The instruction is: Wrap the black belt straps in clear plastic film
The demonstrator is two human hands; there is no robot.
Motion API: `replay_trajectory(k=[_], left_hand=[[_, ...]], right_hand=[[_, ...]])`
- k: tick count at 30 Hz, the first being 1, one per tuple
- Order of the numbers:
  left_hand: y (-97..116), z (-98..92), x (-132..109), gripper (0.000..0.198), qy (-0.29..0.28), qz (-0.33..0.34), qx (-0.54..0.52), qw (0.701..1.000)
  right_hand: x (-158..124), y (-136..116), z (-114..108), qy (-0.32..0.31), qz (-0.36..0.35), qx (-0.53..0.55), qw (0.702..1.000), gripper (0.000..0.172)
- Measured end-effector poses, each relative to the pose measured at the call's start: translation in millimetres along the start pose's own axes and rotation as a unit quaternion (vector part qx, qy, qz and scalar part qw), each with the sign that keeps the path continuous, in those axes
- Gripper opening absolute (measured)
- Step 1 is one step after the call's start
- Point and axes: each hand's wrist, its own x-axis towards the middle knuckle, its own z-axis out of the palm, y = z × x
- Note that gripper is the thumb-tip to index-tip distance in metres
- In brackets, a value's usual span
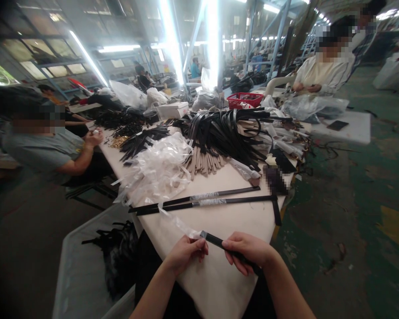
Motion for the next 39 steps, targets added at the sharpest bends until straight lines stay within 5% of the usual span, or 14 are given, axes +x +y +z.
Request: replay_trajectory(k=[6,9,11,14,17,20,25,33,39], left_hand=[[13,11.9,-18,0.041,-0.063,-0.004,0.129,0.99],[33,18.2,-45,0.029,-0.023,0.107,0.318,0.942],[48,17.0,-54,0.022,0.06,0.235,0.427,0.871],[64,4.8,-40,0.046,0.114,0.33,0.601,0.719],[59,-9.5,-7,0.012,0.046,0.311,0.751,0.581],[40,-10.9,18,0.025,-0.018,0.285,0.807,0.517],[20,0.3,20,0.023,-0.04,0.293,0.807,0.511],[21,-2.7,15,0.027,0.026,0.3,0.803,0.514],[27,-7.0,8,0.021,0.046,0.271,0.779,0.564]], right_hand=[[13,-5,9,0.012,-0.003,-0.015,1.0,0.05],[13,-2,5,0.022,-0.002,-0.012,1.0,0.051],[12,1,-1,0.018,-0.004,-0.008,1.0,0.051],[10,5,-7,-0.005,-0.005,-0.006,1.0,0.052],[12,7,-8,-0.025,0.002,-0.011,1.0,0.053],[17,5,-2,-0.028,0.008,-0.019,0.999,0.053],[20,-2,10,0.011,0.023,-0.052,0.998,0.052],[17,-8,22,0.135,-0.01,-0.147,0.98,0.039],[14,-19,23,0.136,-0.009,-0.183,0.974,0.036]])
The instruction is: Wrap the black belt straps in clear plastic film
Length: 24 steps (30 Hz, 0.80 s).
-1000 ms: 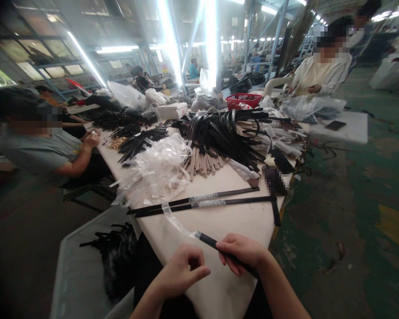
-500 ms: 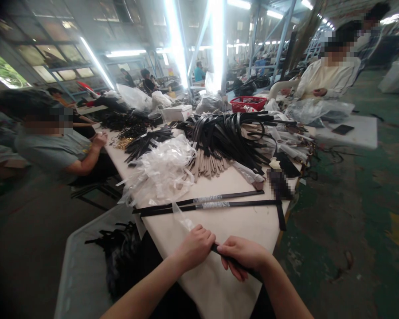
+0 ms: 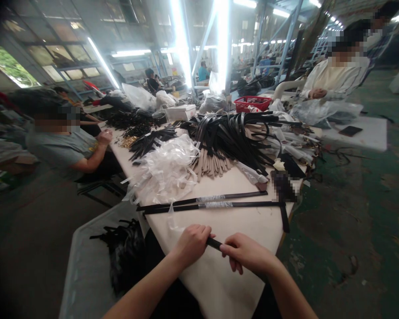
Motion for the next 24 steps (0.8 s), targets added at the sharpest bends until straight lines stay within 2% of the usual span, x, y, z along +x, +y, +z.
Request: replay_trajectory(k=[3,6,8,12,16,19,22,24], left_hand=[[-1,-2.9,0,0.019,-0.003,-0.034,0.0,0.999],[4,-2.1,4,0.01,-0.017,-0.014,-0.027,0.999],[5,-2.4,4,0.011,-0.014,-0.006,-0.043,0.999],[-7,-2.7,-2,0.022,0.003,-0.044,-0.022,0.999],[-2,2.7,1,0.022,-0.027,-0.048,-0.041,0.998],[7,-2.2,4,0.028,-0.03,-0.025,-0.067,0.997],[0,-16.4,0,0.035,0.016,-0.028,-0.021,0.999],[-12,-23.5,-4,0.023,0.007,-0.053,0.016,0.998]], right_hand=[[2,-4,-4,0.015,0.007,-0.057,0.998,0.035],[14,-12,3,0.045,-0.033,-0.07,0.996,0.031],[16,-15,4,0.026,-0.047,-0.049,0.997,0.028],[4,-5,-8,-0.046,0.002,-0.034,0.998,0.027],[14,-4,-2,0.013,-0.018,-0.063,0.998,0.025],[25,-9,4,-0.005,-0.03,-0.036,0.999,0.023],[16,-7,-9,-0.023,-0.022,-0.021,0.999,0.028],[3,1,-23,-0.024,-0.022,-0.007,0.999,0.034]])
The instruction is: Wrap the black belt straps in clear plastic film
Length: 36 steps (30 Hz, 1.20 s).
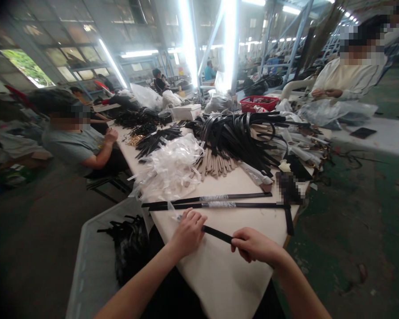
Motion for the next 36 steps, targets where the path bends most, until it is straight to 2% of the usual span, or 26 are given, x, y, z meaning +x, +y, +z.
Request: replay_trajectory(k=[2,4,8,11,16,22,25,28,31,34,36], left_hand=[[-9,-1.2,-1,0.009,-0.039,-0.015,0.016,0.999],[-11,1.8,0,0.012,-0.058,-0.001,0.022,0.998],[5,10.2,5,0.01,-0.072,0.032,0.024,0.997],[22,15.3,10,0.009,-0.1,0.04,0.013,0.994],[37,19.7,14,0.004,-0.092,0.086,-0.005,0.992],[29,24.5,10,0.007,-0.113,0.049,0.018,0.992],[33,25.6,12,0.01,-0.123,0.051,0.002,0.991],[30,20.0,11,0.011,-0.115,0.053,-0.012,0.992],[12,12.3,3,0.011,-0.098,0.005,0.011,0.995],[-3,10.4,-5,0.007,-0.131,-0.039,0.019,0.99],[-2,12.4,-8,0.004,-0.14,-0.037,0.007,0.989]], right_hand=[[-13,8,-11,-0.003,-0.002,0.025,1.0,0.039],[-23,16,-19,-0.008,-0.001,0.05,0.999,0.042],[-29,22,-25,-0.013,0.021,0.048,0.999,0.042],[-22,16,-18,-0.017,0.02,0.02,0.999,0.041],[-8,5,0,-0.01,0.016,-0.017,1.0,0.04],[-11,18,-8,0.003,0.04,-0.059,0.997,0.03],[5,11,4,0.037,0.019,-0.085,0.996,0.026],[14,4,10,0.021,0.002,-0.063,0.998,0.029],[3,12,-5,0.003,0.023,-0.063,0.998,0.035],[-13,30,-26,0.007,0.033,-0.058,0.998,0.039],[-20,39,-33,0.011,0.028,-0.045,0.999,0.042]])
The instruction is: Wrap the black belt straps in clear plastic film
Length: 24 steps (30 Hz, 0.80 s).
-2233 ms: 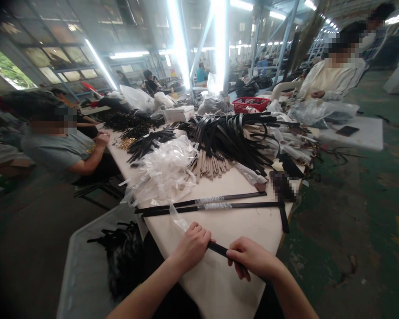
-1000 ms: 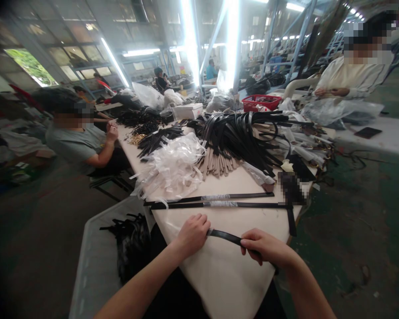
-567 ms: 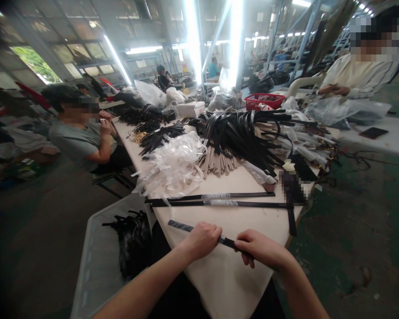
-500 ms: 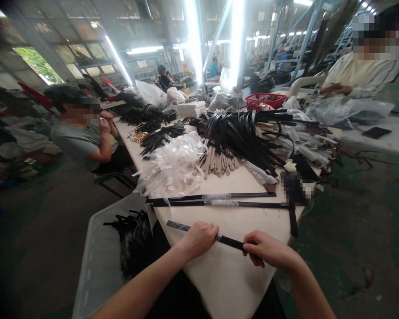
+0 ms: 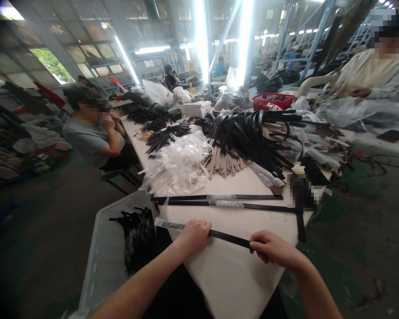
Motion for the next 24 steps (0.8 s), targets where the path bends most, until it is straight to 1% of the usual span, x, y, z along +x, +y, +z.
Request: replay_trajectory(k=[3,6,8,11,15,19,22,24], left_hand=[[18,2.4,3,0.006,0.021,0.022,-0.01,0.999],[43,-0.1,9,0.008,0.029,0.038,-0.01,0.999],[57,-4.6,13,0.01,0.03,0.049,-0.013,0.998],[76,-14.1,19,0.013,0.049,0.067,-0.022,0.996],[106,-27.4,31,0.015,0.083,0.113,-0.051,0.989],[136,-38.9,44,0.022,0.105,0.132,-0.076,0.983],[144,-45.9,44,0.032,0.101,0.172,-0.092,0.976],[138,-47.2,40,0.044,0.115,0.195,-0.1,0.969]], right_hand=[[0,2,6,0.004,-0.014,0.0,1.0,0.042],[3,-8,18,0.009,-0.021,-0.02,1.0,0.04],[0,-15,21,0.025,-0.019,-0.04,0.999,0.038],[-16,-22,15,0.052,-0.019,-0.072,0.996,0.035],[-39,-22,3,0.082,-0.031,-0.093,0.992,0.033],[-43,-12,5,0.116,-0.031,-0.059,0.991,0.035],[-45,0,8,0.138,-0.032,-0.005,0.99,0.037],[-52,7,5,0.141,-0.023,0.013,0.99,0.041]])
